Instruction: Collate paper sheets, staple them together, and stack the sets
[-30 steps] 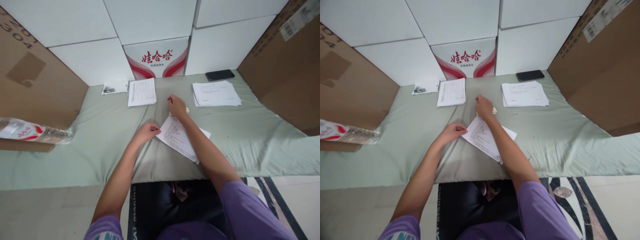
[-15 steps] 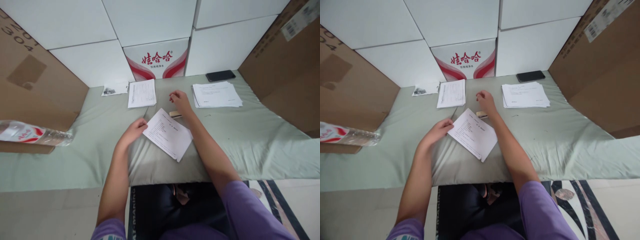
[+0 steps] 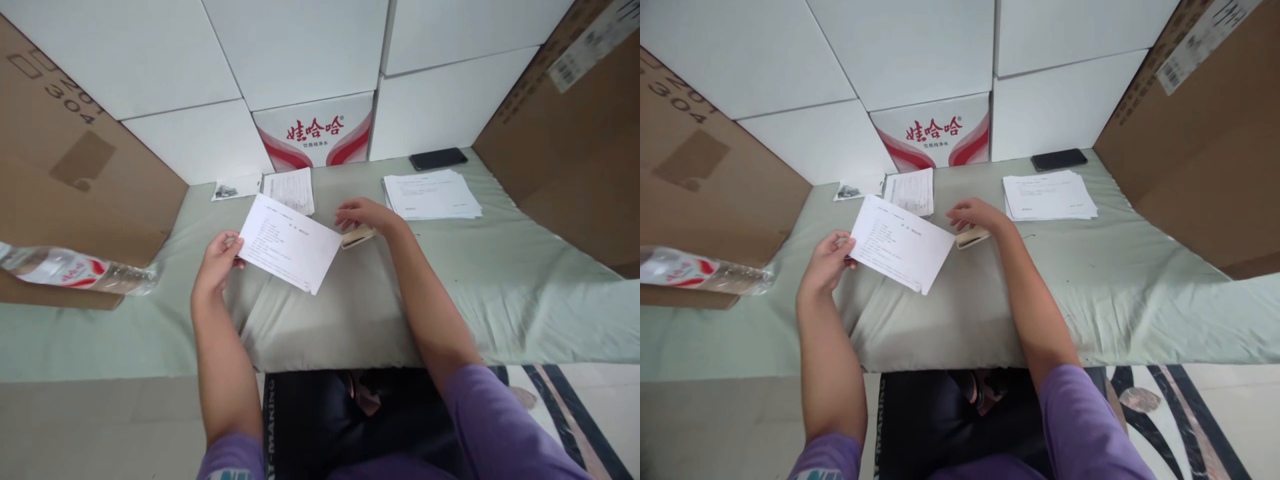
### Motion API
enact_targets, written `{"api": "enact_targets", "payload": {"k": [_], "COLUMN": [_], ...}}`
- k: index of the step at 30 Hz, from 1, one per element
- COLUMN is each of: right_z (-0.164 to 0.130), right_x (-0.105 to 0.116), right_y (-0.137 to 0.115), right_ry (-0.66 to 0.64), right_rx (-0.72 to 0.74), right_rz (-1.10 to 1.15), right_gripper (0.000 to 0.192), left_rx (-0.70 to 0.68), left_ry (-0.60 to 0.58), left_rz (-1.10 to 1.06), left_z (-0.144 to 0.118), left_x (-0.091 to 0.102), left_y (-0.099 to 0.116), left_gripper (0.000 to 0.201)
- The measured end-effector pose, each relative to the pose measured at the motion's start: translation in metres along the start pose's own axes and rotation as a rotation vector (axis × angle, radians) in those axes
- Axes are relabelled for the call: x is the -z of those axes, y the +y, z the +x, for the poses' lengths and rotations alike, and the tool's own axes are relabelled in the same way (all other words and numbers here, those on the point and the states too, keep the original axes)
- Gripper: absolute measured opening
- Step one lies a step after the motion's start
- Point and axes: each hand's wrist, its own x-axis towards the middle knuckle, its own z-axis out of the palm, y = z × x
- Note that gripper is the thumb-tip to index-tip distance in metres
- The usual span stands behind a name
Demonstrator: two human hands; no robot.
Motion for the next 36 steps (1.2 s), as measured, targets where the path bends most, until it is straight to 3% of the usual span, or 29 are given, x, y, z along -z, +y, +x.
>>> {"api": "enact_targets", "payload": {"k": [5,11,16,21,24,27,32,36], "right_z": [-0.003,0.0,0.005,0.007,0.009,0.007,-0.026,-0.066], "right_x": [-0.007,-0.024,-0.035,-0.034,-0.028,-0.009,0.057,0.116], "right_y": [-0.004,-0.01,-0.009,-0.006,-0.007,-0.008,0.002,0.022], "right_ry": [-0.102,-0.297,-0.166,-0.116,0.04,0.3,0.754,0.966], "right_rx": [0.009,0.066,0.022,-0.037,-0.015,0.036,0.064,0.055], "right_rz": [0.078,0.216,0.326,0.396,0.396,0.395,0.447,0.456], "right_gripper": [0.037,0.046,0.028,0.022,0.015,0.009,0.008,0.008], "left_rx": [-0.04,-0.088,-0.143,-0.219,-0.231,-0.2,-0.18,-0.351], "left_ry": [0.16,0.258,0.23,0.24,0.219,0.111,-0.108,-0.279], "left_rz": [-0.122,-0.182,-0.155,-0.209,-0.246,-0.253,-0.121,0.24], "left_z": [0.008,0.017,0.013,0.011,0.012,0.009,-0.001,-0.012], "left_x": [0.012,-0.022,-0.053,-0.064,-0.069,-0.08,-0.101,-0.113], "left_y": [-0.009,-0.012,-0.012,-0.017,-0.02,-0.021,-0.027,-0.033], "left_gripper": [0.024,0.041,0.054,0.055,0.058,0.059,0.051,0.035]}}
